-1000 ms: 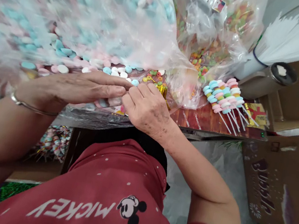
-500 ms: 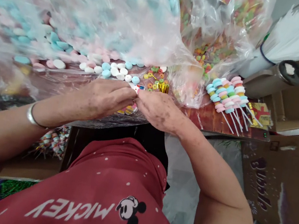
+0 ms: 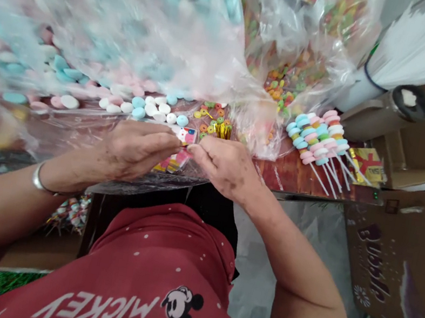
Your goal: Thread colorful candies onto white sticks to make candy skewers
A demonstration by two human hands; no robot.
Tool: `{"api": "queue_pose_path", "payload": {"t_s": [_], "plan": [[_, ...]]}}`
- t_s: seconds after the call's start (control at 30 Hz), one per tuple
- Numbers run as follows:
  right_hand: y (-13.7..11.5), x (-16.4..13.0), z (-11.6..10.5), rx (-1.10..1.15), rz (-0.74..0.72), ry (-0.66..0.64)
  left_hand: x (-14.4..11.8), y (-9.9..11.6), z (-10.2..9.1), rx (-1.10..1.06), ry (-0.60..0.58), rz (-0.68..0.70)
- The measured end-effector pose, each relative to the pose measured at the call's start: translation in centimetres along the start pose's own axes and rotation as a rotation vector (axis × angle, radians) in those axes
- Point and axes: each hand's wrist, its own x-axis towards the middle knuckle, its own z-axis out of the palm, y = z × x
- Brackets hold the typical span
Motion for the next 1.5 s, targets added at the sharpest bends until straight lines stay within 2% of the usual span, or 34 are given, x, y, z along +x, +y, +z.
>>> {"api": "queue_pose_path", "payload": {"t_s": [0.1,0.17,0.2,0.27,0.33,0.43,0.57,0.7,0.8,0.97,1.03,1.17,1.3,1.5], "plan": [[1.2,-0.9,-1.8,-0.127,0.103,0.271,-0.1,-0.3,-1.0,-0.267,0.061,-0.260],[2.3,-1.3,-2.4,-0.200,0.118,0.330,-0.1,-0.4,-1.7,-0.520,0.157,-0.500],[2.8,-1.3,-2.4,-0.214,0.089,0.293,-0.1,-0.4,-1.9,-0.645,0.207,-0.605],[3.7,-1.1,-1.9,-0.230,0.001,0.140,0.1,-0.3,-2.1,-0.840,0.271,-0.763],[4.2,-0.8,-1.1,-0.306,-0.047,0.026,0.3,0.0,-2.0,-0.976,0.287,-0.854],[4.2,-0.5,0.1,-0.453,-0.113,-0.074,0.2,0.3,-1.9,-1.097,0.297,-0.915],[3.4,-0.4,1.3,-0.519,-0.330,-0.223,-0.3,0.4,-1.6,-1.167,0.284,-0.945],[3.2,-0.2,2.3,-0.513,-0.419,-0.239,-0.6,0.6,-1.0,-1.205,0.271,-0.987],[3.8,0.2,2.4,-0.339,-0.330,-0.110,-0.5,0.8,-0.7,-1.247,0.273,-1.004],[4.7,1.0,2.6,0.141,0.088,0.348,-0.3,0.9,-0.4,-1.349,0.336,-1.003],[4.5,1.1,2.9,0.371,0.212,0.518,-0.3,1.0,0.0,-1.398,0.346,-1.000],[3.5,1.4,3.8,0.683,0.301,0.778,-0.3,2.0,1.5,-1.517,0.322,-0.977],[2.4,1.7,4.7,0.810,0.289,0.868,0.3,3.3,3.1,-1.611,0.249,-0.945],[0.6,1.4,5.5,0.885,0.328,0.834,1.7,3.3,4.2,-1.639,0.261,-0.934]]}}
